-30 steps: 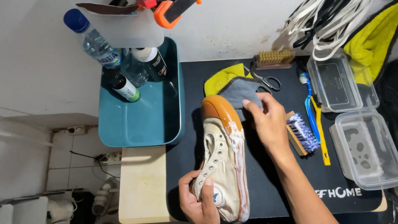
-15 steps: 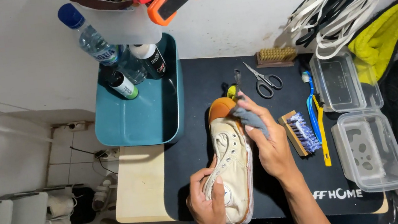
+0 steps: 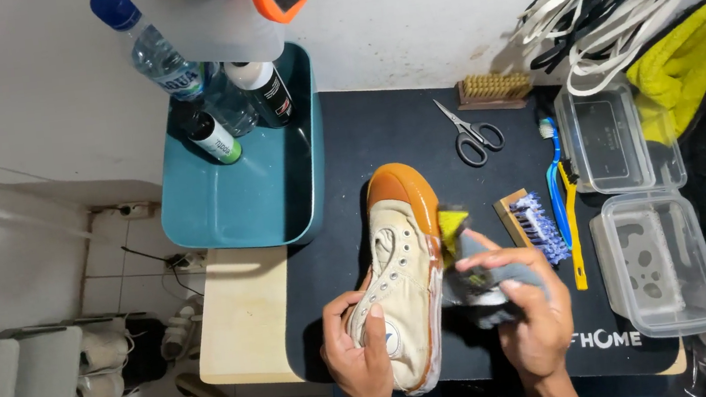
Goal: Cleaning a shoe and applying a white adhesive or cleaning paste to a detached sole using various tools.
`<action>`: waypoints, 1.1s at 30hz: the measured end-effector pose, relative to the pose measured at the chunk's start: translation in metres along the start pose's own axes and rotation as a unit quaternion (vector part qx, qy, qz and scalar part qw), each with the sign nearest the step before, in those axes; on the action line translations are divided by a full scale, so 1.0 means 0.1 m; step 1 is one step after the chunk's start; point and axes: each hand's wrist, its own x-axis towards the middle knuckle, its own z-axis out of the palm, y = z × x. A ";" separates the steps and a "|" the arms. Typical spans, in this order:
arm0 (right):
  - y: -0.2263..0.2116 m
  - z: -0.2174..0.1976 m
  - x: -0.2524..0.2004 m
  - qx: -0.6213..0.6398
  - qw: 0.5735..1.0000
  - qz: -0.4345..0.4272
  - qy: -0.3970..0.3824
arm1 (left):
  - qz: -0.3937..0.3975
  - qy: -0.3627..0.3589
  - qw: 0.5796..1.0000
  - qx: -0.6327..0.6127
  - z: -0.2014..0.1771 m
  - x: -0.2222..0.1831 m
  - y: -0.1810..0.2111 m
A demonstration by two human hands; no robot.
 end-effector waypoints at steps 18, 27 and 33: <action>0.32 -0.28 -0.14 0.173 0.952 0.132 0.217 | 0.180 -0.012 0.978 -0.101 -0.01 -0.12 0.05; 0.32 0.02 -0.02 -0.161 0.984 -0.066 0.038 | 0.085 -0.084 0.992 -0.026 0.01 0.02 0.24; 0.29 0.21 -0.38 -0.193 0.978 -0.069 -0.026 | 0.056 -0.072 0.995 -0.027 0.01 0.02 0.20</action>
